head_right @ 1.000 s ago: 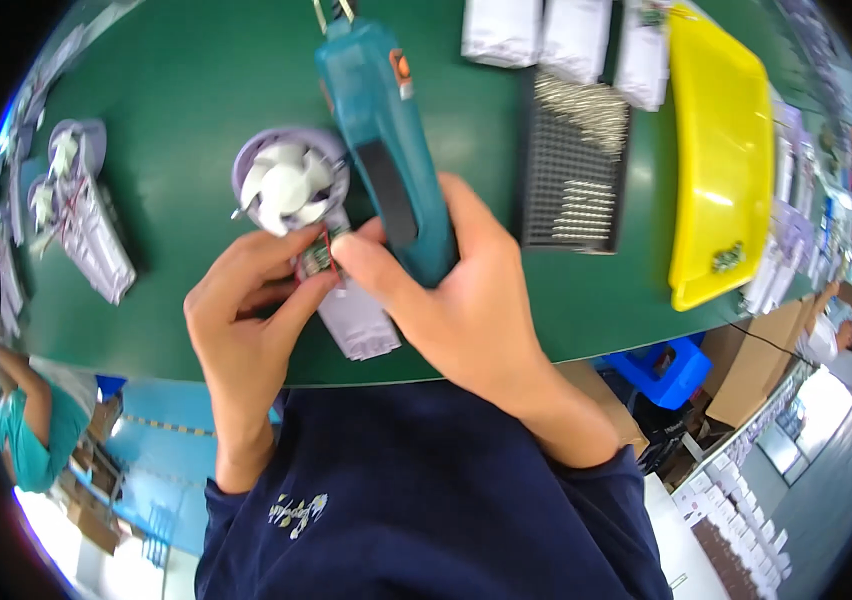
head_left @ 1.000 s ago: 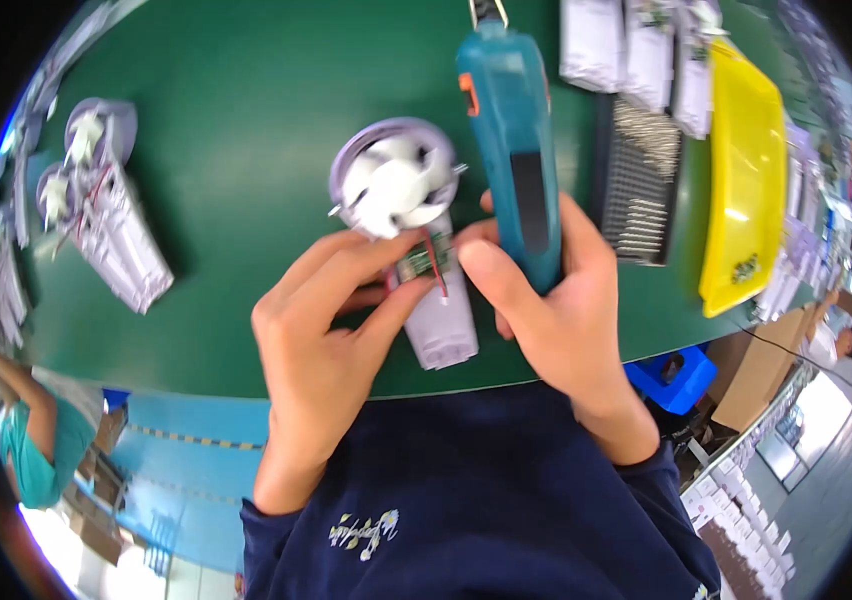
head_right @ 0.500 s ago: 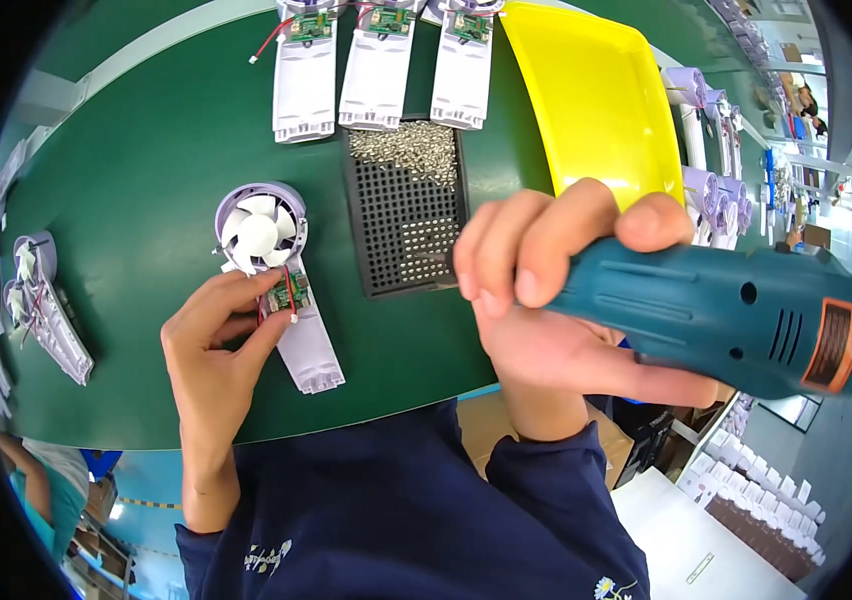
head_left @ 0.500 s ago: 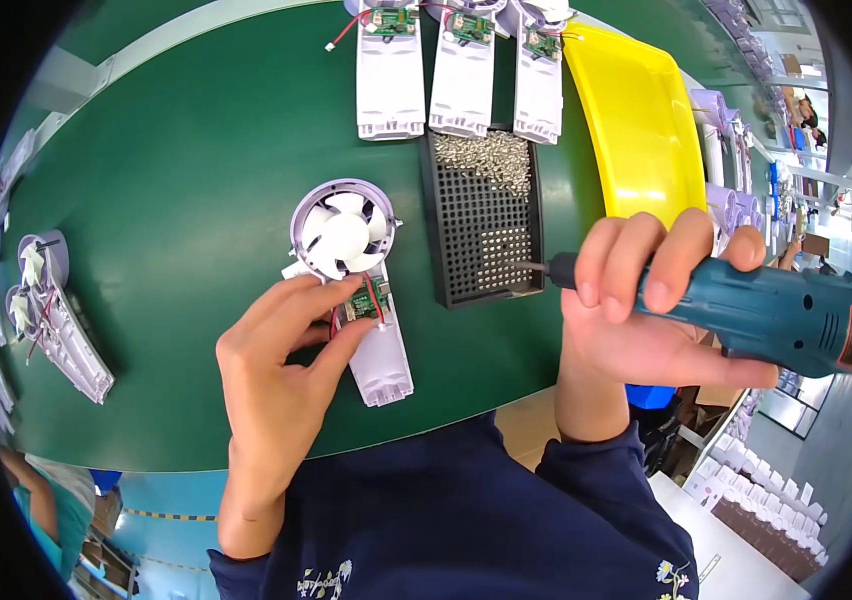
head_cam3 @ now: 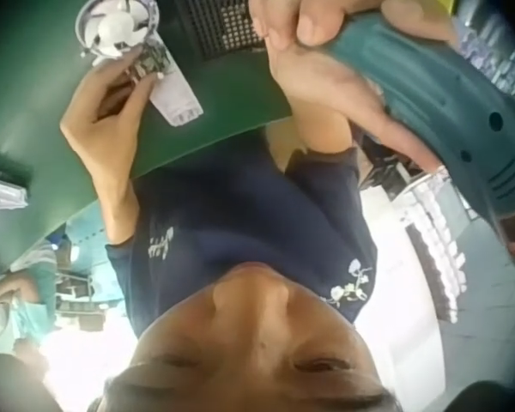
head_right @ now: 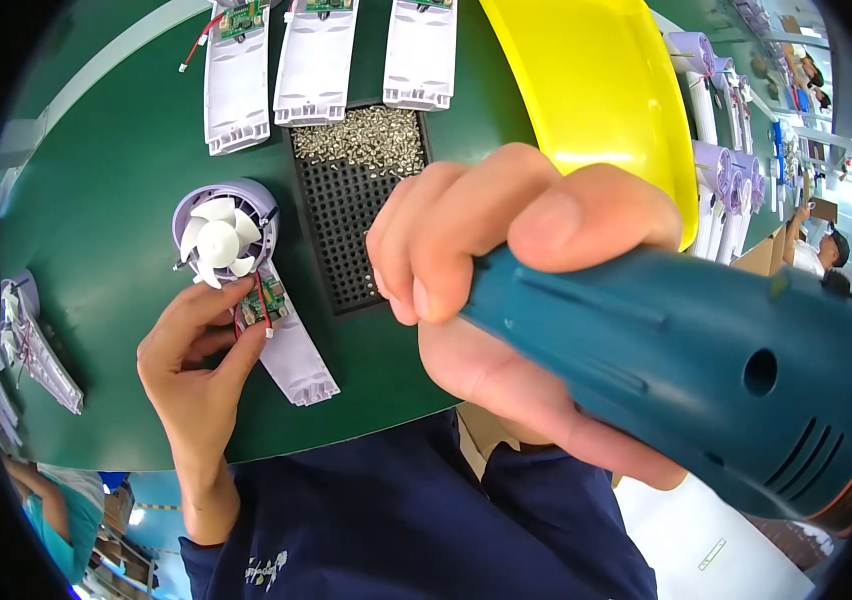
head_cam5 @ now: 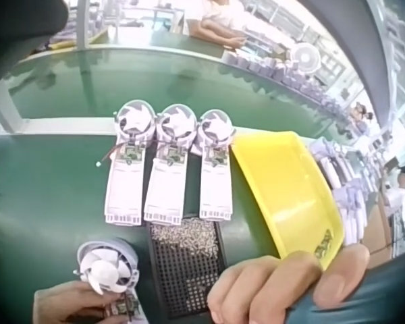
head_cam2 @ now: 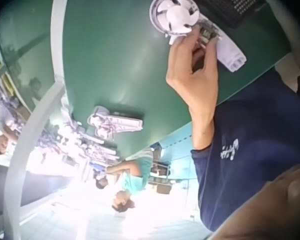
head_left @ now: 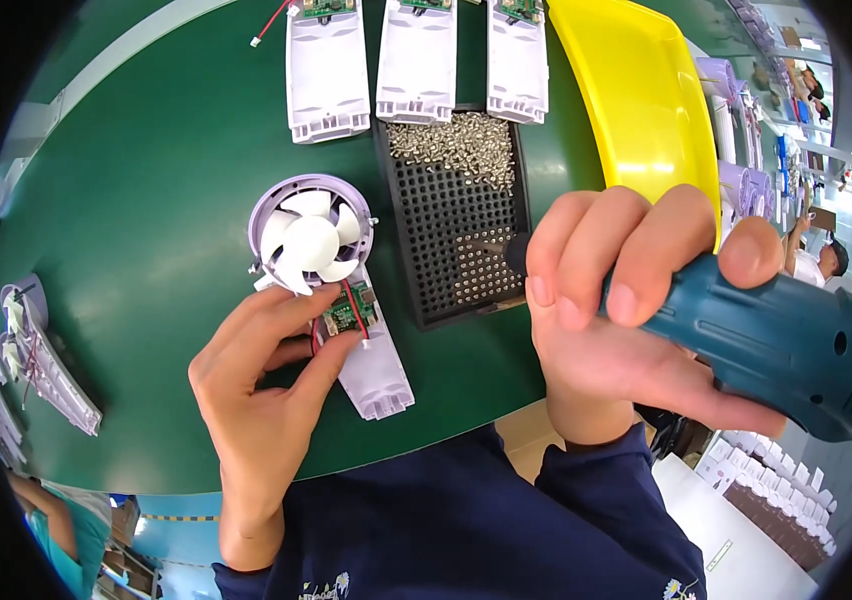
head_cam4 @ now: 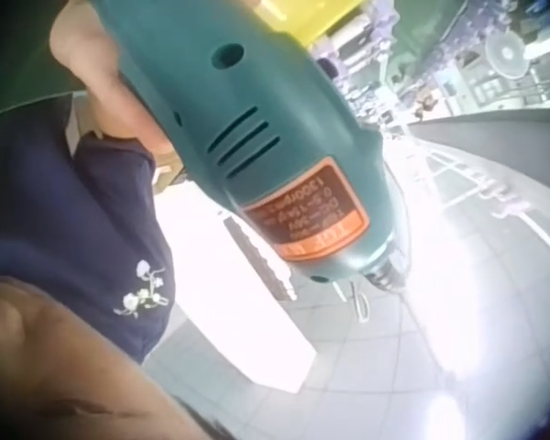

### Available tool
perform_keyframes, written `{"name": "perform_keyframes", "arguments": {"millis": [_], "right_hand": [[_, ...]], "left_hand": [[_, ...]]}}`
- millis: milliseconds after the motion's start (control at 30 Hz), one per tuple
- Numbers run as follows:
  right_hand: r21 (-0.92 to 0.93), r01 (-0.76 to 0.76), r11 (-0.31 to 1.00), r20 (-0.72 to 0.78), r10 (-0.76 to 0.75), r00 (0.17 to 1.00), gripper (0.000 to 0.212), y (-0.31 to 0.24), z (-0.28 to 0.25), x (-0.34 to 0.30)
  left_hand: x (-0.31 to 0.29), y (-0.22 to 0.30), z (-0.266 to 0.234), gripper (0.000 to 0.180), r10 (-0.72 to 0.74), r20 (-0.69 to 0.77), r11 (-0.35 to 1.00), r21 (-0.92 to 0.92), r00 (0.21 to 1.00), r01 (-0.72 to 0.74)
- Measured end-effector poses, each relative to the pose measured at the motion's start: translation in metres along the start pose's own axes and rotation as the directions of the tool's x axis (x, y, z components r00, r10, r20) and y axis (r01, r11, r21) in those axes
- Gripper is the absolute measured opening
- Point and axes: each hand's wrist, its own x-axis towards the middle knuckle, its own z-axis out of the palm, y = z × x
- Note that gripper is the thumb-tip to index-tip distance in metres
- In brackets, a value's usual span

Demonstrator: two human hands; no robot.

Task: The person assembles handheld mini fans by installing a PCB board into a fan housing, then securing it with screws using an electric screwdriver.

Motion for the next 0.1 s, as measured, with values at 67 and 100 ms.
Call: {"name": "perform_keyframes", "arguments": {"millis": [67, 100], "right_hand": [[0.006, 0.002, 1.0, 0.005, -0.002, 1.0, 0.082, 0.004, -0.0008, -0.0013], [0.009, 0.009, 1.0, 0.012, -0.009, 1.0, 0.083, 0.0046, -0.0039, -0.001]], "left_hand": [[-0.0008, -0.0016, -0.0011, 0.034, 0.002, 0.0, 1.0, 0.002, 1.0, -0.002], [-0.0001, -0.0008, 0.0009, 0.034, 0.009, 0.001, 1.0, 0.003, 1.0, -0.009]]}}
